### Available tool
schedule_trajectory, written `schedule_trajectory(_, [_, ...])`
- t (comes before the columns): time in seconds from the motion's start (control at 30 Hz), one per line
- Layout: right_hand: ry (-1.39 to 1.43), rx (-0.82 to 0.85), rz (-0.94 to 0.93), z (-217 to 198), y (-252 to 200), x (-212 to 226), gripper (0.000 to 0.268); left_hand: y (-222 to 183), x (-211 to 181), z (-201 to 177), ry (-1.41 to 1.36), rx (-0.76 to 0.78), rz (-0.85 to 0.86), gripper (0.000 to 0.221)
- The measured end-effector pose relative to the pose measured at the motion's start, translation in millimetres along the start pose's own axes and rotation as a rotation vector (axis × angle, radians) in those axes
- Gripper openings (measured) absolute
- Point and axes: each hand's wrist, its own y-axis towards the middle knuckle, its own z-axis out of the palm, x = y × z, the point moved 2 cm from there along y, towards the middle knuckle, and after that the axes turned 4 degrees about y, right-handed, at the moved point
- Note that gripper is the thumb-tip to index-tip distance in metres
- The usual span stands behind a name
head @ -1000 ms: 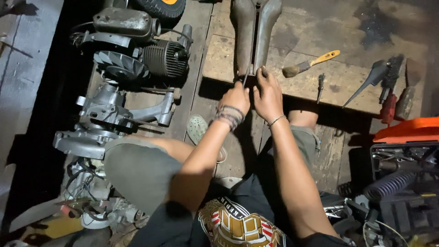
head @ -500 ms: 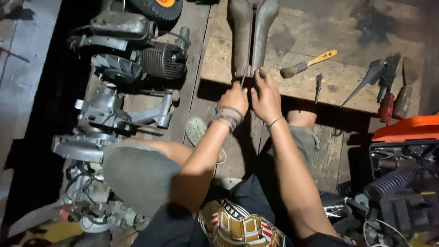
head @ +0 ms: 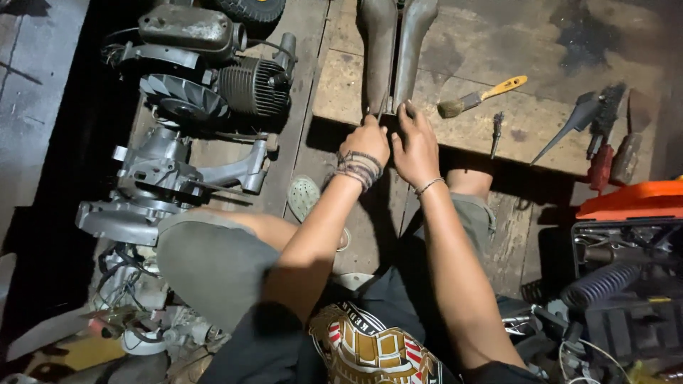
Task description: Scraping the interior of a metal motorcycle component using a small hand tool to remove residue.
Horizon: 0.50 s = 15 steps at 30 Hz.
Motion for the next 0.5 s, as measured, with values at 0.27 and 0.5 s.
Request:
schedule_trajectory(0.27, [0.009, 0.001, -0.008, 1.7, 0.6, -2.6, 0.059, -52.6, -4.9, -1.9, -0.026, 0.109, -0.054, 0.044])
schedule_trajectory(0.5, [-0.005, 0.009, 0.004, 1.7, -0.2, -0.5, 0.059, 4.7, 0.6, 5.0, -0.018, 0.001, -0.004, 0.043])
